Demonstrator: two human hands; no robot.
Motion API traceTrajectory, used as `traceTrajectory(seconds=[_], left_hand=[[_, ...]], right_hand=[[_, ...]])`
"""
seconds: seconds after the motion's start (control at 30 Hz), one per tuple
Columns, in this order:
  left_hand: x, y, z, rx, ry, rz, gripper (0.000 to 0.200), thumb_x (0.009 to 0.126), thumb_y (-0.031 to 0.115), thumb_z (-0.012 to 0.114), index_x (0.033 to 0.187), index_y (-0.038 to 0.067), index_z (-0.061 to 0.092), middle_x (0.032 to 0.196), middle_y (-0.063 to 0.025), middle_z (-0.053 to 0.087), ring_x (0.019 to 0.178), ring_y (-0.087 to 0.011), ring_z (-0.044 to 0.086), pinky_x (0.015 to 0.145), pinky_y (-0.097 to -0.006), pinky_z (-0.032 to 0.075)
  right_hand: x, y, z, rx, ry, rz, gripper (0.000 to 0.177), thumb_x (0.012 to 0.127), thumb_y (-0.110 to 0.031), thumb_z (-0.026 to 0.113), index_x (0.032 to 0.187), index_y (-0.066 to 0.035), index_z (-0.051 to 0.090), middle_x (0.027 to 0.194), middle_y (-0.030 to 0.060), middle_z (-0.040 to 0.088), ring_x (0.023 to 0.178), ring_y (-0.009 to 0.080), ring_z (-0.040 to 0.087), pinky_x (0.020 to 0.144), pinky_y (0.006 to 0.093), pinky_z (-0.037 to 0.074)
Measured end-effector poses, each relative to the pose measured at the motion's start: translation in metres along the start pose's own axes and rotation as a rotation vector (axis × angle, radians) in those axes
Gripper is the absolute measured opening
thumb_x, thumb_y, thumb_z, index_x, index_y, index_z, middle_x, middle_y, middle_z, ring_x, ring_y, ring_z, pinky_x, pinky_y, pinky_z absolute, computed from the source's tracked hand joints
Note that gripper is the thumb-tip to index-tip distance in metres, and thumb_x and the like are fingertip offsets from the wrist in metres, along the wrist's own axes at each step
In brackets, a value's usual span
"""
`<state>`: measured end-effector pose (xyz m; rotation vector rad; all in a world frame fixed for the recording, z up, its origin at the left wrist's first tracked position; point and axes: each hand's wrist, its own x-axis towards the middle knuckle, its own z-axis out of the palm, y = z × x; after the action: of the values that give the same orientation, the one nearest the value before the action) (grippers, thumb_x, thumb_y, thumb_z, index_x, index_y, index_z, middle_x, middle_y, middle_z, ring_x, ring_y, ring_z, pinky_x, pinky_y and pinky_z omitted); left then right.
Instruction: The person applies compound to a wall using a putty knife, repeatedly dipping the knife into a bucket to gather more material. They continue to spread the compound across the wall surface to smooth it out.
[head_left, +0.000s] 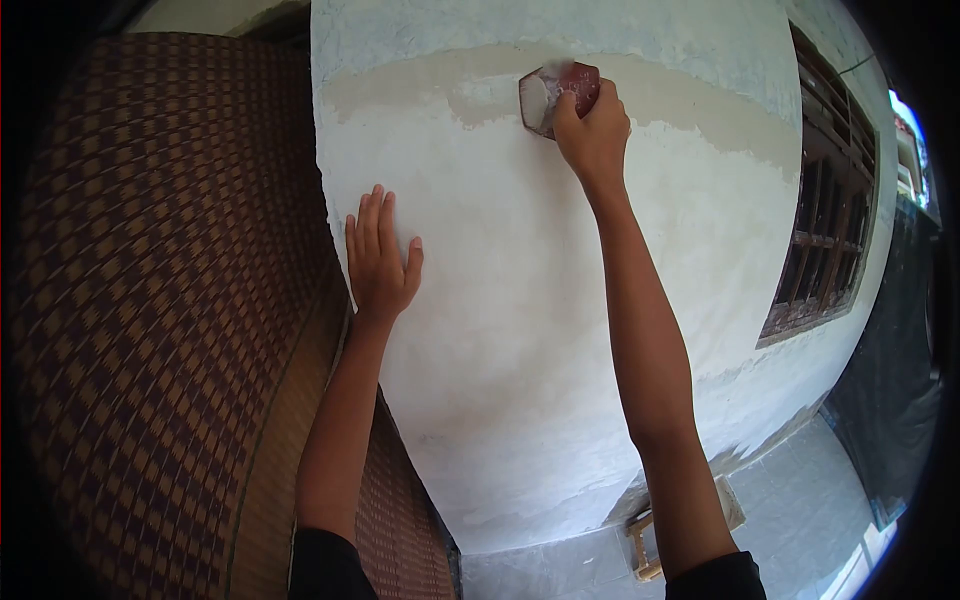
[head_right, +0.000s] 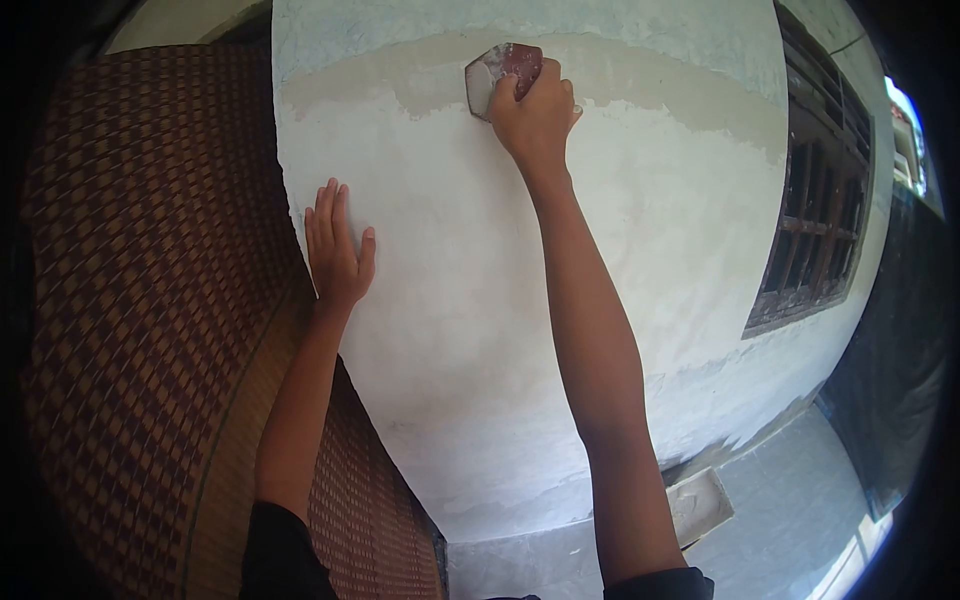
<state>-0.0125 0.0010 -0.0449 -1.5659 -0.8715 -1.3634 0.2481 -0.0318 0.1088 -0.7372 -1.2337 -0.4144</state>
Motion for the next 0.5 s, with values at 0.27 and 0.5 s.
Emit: traceTrajectory(seconds=[0.27,0.5], left_hand=[[0.001,-0.001,0.000,-0.016,0.004,0.002,0.065,0.089,0.021,0.056,0.148,0.002,0.035,0.154,-0.0160,0.036,0.145,-0.0331,0.031,0.118,-0.0539,0.022],[0.000,0.000,0.000,-0.006,-0.009,-0.009,0.065,0.090,0.021,0.057,0.148,0.002,0.036,0.155,-0.0162,0.035,0.145,-0.0336,0.031,0.118,-0.0539,0.022]], right_hand=[[-0.011,-0.022,0.030,0.067,-0.124,-0.136,0.032,0.088,-0.020,0.059,0.110,0.002,0.056,0.094,0.0177,0.063,0.096,0.0325,0.056,0.086,0.0459,0.042],[0.014,0.011,-0.007,0.004,0.129,0.103,0.030,0.087,-0.019,0.059,0.105,0.005,0.056,0.094,0.0221,0.065,0.091,0.0348,0.059,0.084,0.0478,0.044]])
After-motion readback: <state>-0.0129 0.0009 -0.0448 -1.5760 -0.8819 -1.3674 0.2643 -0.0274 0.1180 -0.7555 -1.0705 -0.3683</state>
